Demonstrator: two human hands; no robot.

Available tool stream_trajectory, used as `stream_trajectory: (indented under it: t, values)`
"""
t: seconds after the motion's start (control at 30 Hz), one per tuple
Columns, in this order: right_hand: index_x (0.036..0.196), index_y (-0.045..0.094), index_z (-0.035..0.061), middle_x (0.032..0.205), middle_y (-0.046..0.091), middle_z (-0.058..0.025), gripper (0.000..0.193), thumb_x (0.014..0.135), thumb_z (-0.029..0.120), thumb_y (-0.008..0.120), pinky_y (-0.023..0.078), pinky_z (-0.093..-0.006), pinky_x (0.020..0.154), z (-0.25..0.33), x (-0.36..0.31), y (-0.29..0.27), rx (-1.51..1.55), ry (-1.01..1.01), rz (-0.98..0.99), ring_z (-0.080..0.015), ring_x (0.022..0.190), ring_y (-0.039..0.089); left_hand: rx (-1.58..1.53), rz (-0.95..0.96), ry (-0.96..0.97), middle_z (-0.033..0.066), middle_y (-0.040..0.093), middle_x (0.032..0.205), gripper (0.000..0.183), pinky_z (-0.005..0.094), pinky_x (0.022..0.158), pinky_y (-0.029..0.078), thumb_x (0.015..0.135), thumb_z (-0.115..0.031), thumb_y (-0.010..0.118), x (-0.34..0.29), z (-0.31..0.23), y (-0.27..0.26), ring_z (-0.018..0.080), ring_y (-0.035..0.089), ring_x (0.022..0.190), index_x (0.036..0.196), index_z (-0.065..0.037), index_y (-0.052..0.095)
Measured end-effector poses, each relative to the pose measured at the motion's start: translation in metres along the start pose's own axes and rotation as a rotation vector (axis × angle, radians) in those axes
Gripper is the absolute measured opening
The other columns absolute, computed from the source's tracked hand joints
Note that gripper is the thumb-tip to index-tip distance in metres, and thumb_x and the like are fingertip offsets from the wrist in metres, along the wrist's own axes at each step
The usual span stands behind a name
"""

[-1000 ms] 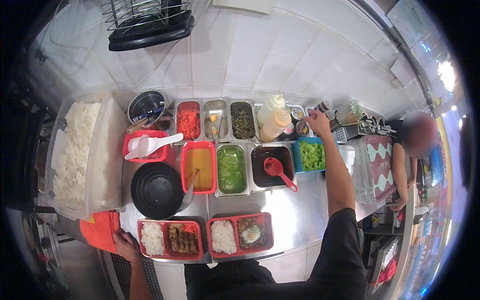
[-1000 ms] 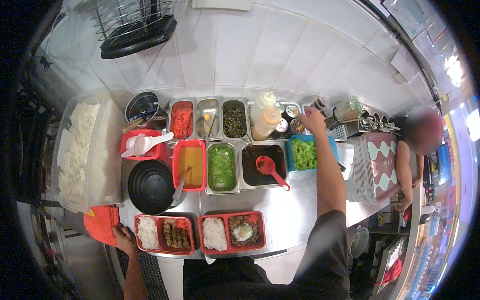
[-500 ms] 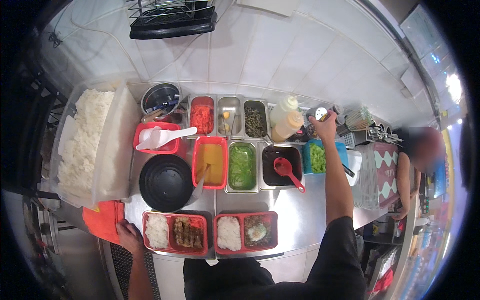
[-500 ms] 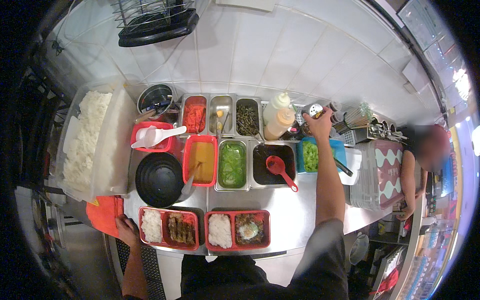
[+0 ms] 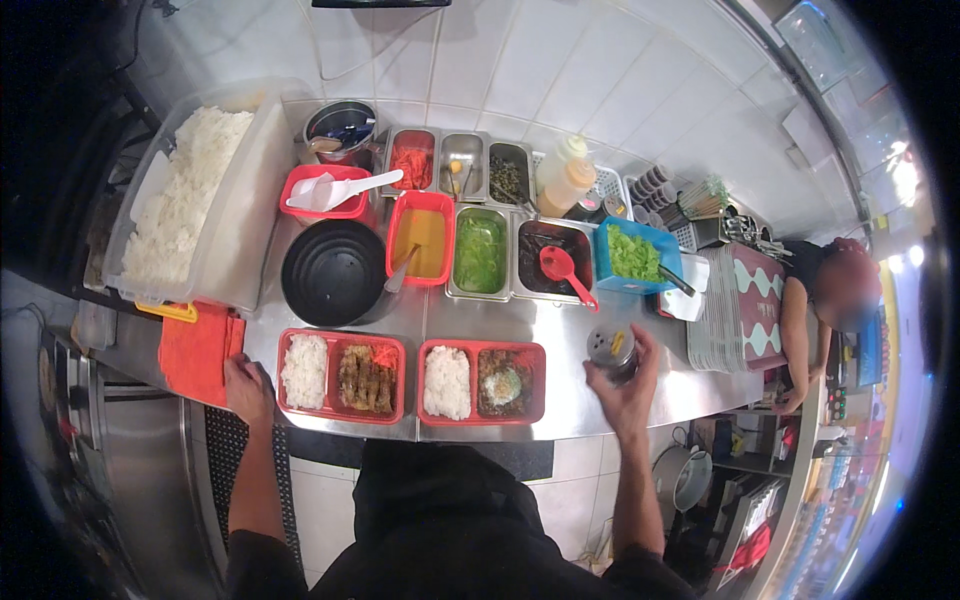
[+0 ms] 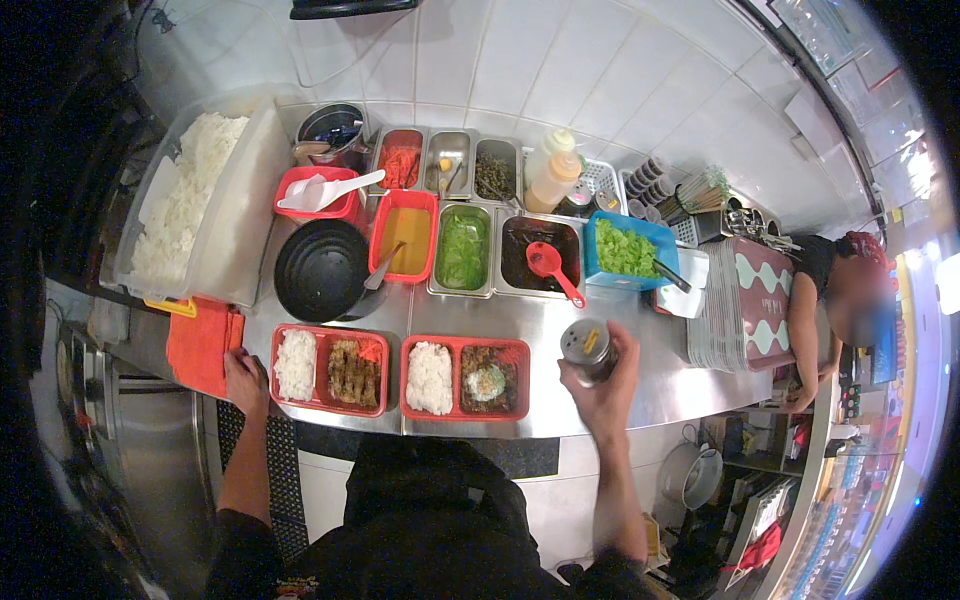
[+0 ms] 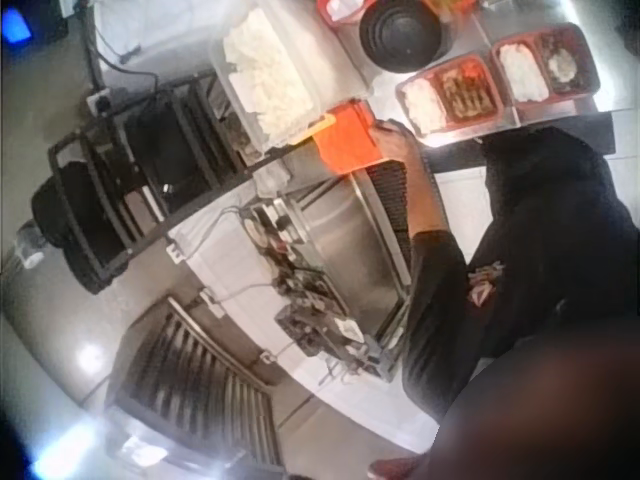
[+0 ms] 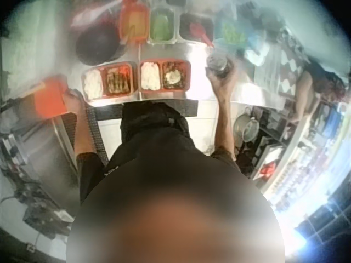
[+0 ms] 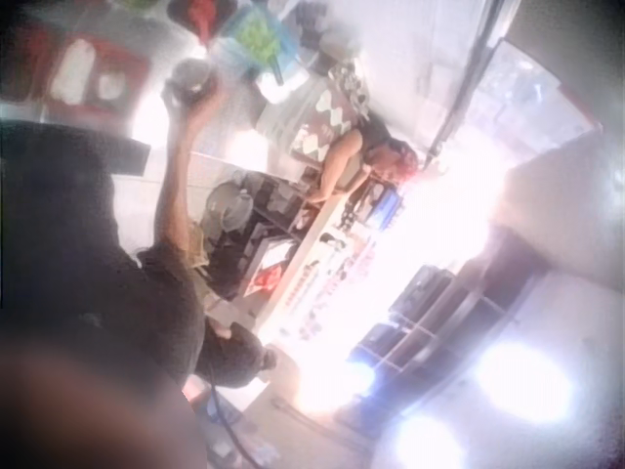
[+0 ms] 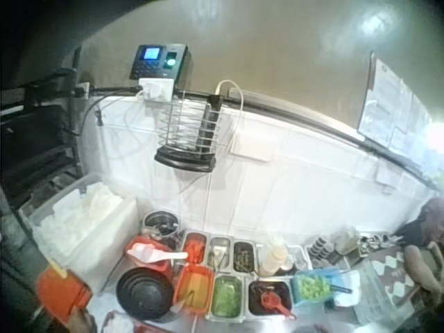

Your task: The person assembles two bento boxes by adding rice, cooked meat, a fried egg, and various sauces and seasonings. They then place the filled containers into clear plastic packaging.

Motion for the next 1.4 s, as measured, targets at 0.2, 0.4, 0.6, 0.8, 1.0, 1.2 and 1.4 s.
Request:
stream_trajectory:
  t: [0.2, 0.4, 0.6, 0.8, 1.0, 1.2, 1.4]
  values:
    - [0.136, 0.057, 0.0119, 0.132, 0.057, -0.0177, 0.076, 0.068, 0.002, 0.089, 0.057, -0.0447, 0.093, 0.024, -0.068, 0.001, -0.423, -0.208, -0.026, -0.0383, 0.117, 0.062, -0.021, -0.065, 0.032, 0.0186, 0.069, 0.108, 0.022, 0.0529, 0.082, 0.051, 0.100, -0.023, 0.052, 0.000, -0.003, 0.002, 0.0429, 0.066, 0.098, 0.112, -0.006, 0.060]
    - [0.138, 0.058, 0.0129, 0.132, 0.057, -0.0174, 0.079, 0.066, 0.000, 0.086, 0.055, -0.0458, 0.098, 0.026, -0.086, 0.003, -0.541, -0.297, -0.046, -0.0379, 0.121, 0.059, -0.070, -0.065, 0.019, 0.0190, 0.069, 0.106, 0.020, 0.0509, 0.082, 0.051, 0.098, -0.019, 0.055, -0.002, -0.005, -0.004, 0.0413, 0.067, 0.096, 0.111, -0.005, 0.061]
    - [0.139, 0.059, 0.0134, 0.135, 0.056, -0.0145, 0.078, 0.067, -0.004, 0.083, 0.051, -0.0475, 0.104, 0.035, -0.092, 0.019, -0.625, -0.342, 0.040, -0.0374, 0.126, 0.056, -0.060, -0.051, 0.000, 0.0173, 0.070, 0.103, 0.019, 0.0515, 0.082, 0.051, 0.098, -0.020, 0.055, -0.002, -0.002, -0.005, 0.0408, 0.068, 0.096, 0.111, -0.006, 0.061]
    - [0.138, 0.060, 0.0113, 0.133, 0.056, -0.0143, 0.073, 0.069, -0.004, 0.080, 0.047, -0.0488, 0.107, 0.040, -0.092, 0.031, -0.653, -0.367, 0.096, -0.0384, 0.129, 0.053, -0.054, -0.013, -0.015, 0.0183, 0.071, 0.107, 0.024, 0.0529, 0.083, 0.052, 0.100, -0.025, 0.052, -0.001, 0.000, -0.006, 0.0421, 0.068, 0.097, 0.114, -0.008, 0.061]
    - [0.138, 0.059, 0.0120, 0.134, 0.056, -0.0143, 0.077, 0.066, -0.002, 0.082, 0.047, -0.0494, 0.107, 0.048, -0.076, 0.043, -0.653, -0.421, 0.173, -0.0388, 0.130, 0.053, -0.084, -0.035, 0.000, 0.0171, 0.071, 0.104, 0.019, 0.0521, 0.081, 0.051, 0.098, -0.022, 0.056, 0.001, 0.000, -0.002, 0.0410, 0.068, 0.094, 0.111, -0.008, 0.062]
    - [0.139, 0.059, 0.0134, 0.133, 0.057, -0.0134, 0.083, 0.062, 0.002, 0.086, 0.047, -0.0483, 0.107, 0.058, -0.061, 0.048, -0.617, -0.430, 0.184, -0.0380, 0.129, 0.054, -0.069, -0.003, -0.037, 0.0179, 0.072, 0.104, 0.022, 0.0524, 0.081, 0.052, 0.100, -0.024, 0.055, 0.000, 0.003, -0.001, 0.0413, 0.069, 0.095, 0.114, -0.009, 0.062]
    - [0.138, 0.058, 0.0141, 0.135, 0.055, -0.0132, 0.080, 0.065, -0.002, 0.085, 0.053, -0.0473, 0.103, 0.068, -0.070, 0.049, -0.639, -0.504, 0.224, -0.0373, 0.130, 0.054, -0.057, -0.013, -0.033, 0.0185, 0.072, 0.104, 0.023, 0.0531, 0.081, 0.052, 0.100, -0.026, 0.054, 0.000, 0.007, 0.001, 0.0423, 0.069, 0.095, 0.115, -0.010, 0.062]
Point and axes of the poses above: each hand's wrist, its own x-axis towards the middle knuckle, its own y-axis out of the palm, z = x × y, the point moved 6 cm from there along x, towards the middle knuckle
